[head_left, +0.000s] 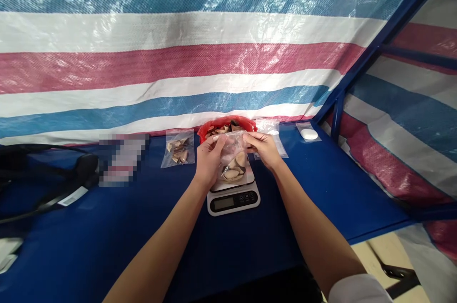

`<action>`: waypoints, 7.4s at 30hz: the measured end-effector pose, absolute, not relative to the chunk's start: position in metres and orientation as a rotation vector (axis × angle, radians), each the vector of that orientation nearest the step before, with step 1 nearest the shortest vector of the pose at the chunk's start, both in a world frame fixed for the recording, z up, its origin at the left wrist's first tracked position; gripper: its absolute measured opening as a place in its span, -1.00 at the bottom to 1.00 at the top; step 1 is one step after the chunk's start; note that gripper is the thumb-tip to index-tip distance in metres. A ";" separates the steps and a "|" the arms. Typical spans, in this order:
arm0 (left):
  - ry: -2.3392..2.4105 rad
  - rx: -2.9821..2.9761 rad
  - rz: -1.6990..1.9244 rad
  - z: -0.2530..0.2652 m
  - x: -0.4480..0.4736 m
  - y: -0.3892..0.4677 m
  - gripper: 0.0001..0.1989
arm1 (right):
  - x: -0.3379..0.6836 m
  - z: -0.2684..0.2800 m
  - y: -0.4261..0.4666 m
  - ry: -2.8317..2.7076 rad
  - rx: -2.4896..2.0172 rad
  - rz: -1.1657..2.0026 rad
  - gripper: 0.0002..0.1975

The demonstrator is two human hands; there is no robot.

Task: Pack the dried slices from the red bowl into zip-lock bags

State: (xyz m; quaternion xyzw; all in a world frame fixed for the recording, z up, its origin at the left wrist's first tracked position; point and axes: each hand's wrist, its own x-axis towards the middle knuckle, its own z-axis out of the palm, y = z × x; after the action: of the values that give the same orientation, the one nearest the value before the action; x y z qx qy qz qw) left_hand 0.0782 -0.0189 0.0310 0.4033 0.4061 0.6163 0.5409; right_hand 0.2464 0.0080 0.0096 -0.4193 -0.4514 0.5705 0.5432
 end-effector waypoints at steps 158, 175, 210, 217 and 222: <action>1.107 1.467 1.351 0.018 0.040 -0.017 -0.74 | 0.226 -0.003 -0.016 -1.302 -0.966 1.000 -0.74; 1.138 1.419 1.336 0.021 0.039 -0.016 -0.81 | 0.227 -0.006 -0.012 -1.240 -0.961 0.977 -0.72; 1.071 1.474 1.353 0.020 0.043 -0.017 -0.73 | 0.221 0.004 -0.018 -1.319 -1.007 0.954 -0.77; 1.093 1.456 1.364 0.019 0.040 -0.016 -0.69 | 0.227 0.002 -0.014 -1.215 -1.016 1.006 -0.68; 1.069 1.397 1.366 0.018 0.037 -0.014 -0.70 | 0.235 0.002 -0.011 -1.142 -1.017 0.978 -0.69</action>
State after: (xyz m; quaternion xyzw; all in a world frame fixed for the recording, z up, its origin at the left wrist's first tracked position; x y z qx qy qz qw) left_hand 0.0365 -0.0142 0.0176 0.5629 0.4306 0.5505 0.4413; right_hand 0.2345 -0.0112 0.0020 -0.4416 -0.4958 0.4247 0.6155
